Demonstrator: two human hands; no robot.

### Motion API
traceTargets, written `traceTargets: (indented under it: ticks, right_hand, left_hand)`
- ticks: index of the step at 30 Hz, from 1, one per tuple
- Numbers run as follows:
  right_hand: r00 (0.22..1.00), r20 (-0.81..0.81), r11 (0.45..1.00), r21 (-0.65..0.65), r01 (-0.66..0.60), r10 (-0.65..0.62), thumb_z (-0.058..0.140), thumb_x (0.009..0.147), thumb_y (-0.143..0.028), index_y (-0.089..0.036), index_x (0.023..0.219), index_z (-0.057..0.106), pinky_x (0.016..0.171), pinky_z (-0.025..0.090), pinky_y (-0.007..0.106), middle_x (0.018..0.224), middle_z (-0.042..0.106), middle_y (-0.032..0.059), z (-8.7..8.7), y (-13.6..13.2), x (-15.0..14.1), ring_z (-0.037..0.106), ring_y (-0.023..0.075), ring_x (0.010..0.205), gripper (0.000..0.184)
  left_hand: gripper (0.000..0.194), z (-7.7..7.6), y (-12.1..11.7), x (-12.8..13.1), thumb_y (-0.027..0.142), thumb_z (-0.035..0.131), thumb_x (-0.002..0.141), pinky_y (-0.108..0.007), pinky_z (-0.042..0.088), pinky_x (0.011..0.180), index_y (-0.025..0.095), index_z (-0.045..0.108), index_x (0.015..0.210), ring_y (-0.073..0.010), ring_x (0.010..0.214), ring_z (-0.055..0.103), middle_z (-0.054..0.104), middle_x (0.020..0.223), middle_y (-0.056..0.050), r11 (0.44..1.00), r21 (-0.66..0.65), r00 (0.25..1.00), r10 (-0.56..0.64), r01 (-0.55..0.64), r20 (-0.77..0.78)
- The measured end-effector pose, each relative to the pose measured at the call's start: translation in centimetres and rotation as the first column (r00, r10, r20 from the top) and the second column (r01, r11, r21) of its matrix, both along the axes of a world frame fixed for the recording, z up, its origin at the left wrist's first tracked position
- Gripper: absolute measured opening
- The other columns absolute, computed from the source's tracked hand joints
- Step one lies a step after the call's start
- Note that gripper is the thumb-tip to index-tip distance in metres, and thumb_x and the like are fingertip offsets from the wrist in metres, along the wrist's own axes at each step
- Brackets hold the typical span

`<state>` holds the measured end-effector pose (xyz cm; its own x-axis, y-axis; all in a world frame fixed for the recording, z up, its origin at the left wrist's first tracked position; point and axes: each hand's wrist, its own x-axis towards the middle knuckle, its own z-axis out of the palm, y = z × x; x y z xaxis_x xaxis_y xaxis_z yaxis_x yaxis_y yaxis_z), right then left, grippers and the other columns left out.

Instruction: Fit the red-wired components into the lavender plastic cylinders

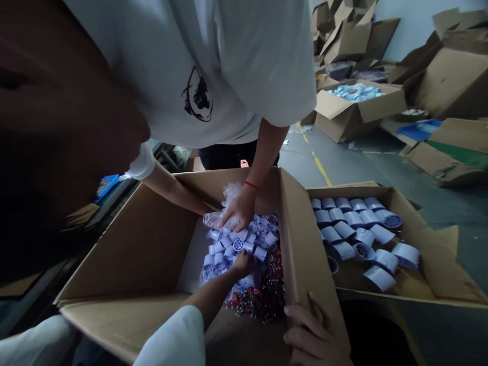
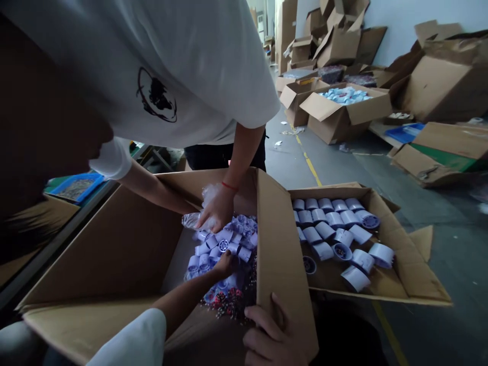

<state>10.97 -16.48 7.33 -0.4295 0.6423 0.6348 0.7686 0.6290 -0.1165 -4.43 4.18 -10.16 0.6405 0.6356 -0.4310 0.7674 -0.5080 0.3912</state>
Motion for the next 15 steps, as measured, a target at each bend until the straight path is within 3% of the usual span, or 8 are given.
traceTargets:
  ticks: [3,5,7,10,12,15]
  right_hand:
    - [1.0,-0.022,1.0,-0.003,-0.017,0.017,0.066,0.081,-0.034,-0.029,0.061,0.057,0.123,0.0,0.03,0.064,0.067,-0.0139,1.4,0.0,-0.5,0.068,0.0108,0.091,0.023]
    - [0.999,-0.031,1.0,0.0,-0.027,0.027,0.066,0.081,-0.034,-0.028,0.062,0.058,0.123,-0.001,0.031,0.065,0.067,-0.0126,1.8,-0.1,-0.6,0.068,0.0119,0.091,0.022]
    - [0.999,-0.035,1.0,0.01,-0.018,0.018,0.064,0.082,-0.033,-0.027,0.061,0.058,0.123,0.003,0.031,0.067,0.068,-0.0104,1.6,-0.3,-0.7,0.068,0.013,0.092,0.023]
    - [0.999,-0.051,1.0,0.026,-0.016,0.017,0.064,0.081,-0.031,-0.027,0.061,0.059,0.122,0.014,0.033,0.068,0.07,-0.0088,0.9,-0.8,-0.9,0.068,0.0145,0.093,0.021]
    - [0.998,-0.07,1.0,0.009,-0.008,0.009,0.063,0.081,-0.029,-0.027,0.062,0.06,0.119,0.024,0.033,0.069,0.071,-0.0086,0.9,-1.2,-1.0,0.069,0.0147,0.092,0.02]
    - [0.997,-0.065,0.997,-0.066,0.043,-0.047,0.061,0.083,-0.027,-0.027,0.062,0.06,0.112,0.037,0.032,0.073,0.073,-0.0071,1.4,-1.7,-1.2,0.069,0.0151,0.092,0.021]
  left_hand:
    - [0.031,0.4,-0.1,-0.9,0.024,0.064,0.08,-0.045,0.043,0.096,0.013,0.058,0.108,-0.0246,0.112,0.052,0.054,0.124,-0.011,1.0,0.008,1.0,0.005,-0.005,-0.012]
    - [0.025,0.7,-0.4,-1.3,0.023,0.061,0.082,-0.044,0.042,0.098,0.014,0.059,0.105,-0.0246,0.115,0.05,0.053,0.126,-0.011,1.0,0.006,1.0,-0.009,0.009,-0.005]
    - [0.018,1.0,-0.8,-1.6,0.019,0.05,0.088,-0.045,0.038,0.102,0.013,0.06,0.102,-0.0251,0.122,0.044,0.05,0.131,-0.012,1.0,0.018,1.0,-0.008,0.008,0.012]
    - [0.027,1.7,-1.1,-1.2,0.018,0.035,0.093,-0.044,0.032,0.106,0.012,0.059,0.105,-0.0249,0.13,0.037,0.046,0.137,-0.014,1.0,0.029,0.999,-0.002,0.001,0.054]
    - [0.028,2.1,-1.4,-0.2,0.021,0.035,0.094,-0.042,0.037,0.102,0.012,0.059,0.105,-0.0249,0.122,0.045,0.055,0.126,-0.015,1.0,-0.011,0.998,0.004,-0.003,0.063]
    - [0.024,2.5,-2.4,2.0,0.029,0.047,0.091,-0.038,0.047,0.086,0.012,0.064,0.092,-0.0227,0.095,0.06,0.067,0.096,-0.011,0.991,-0.133,0.999,0.012,-0.005,0.049]
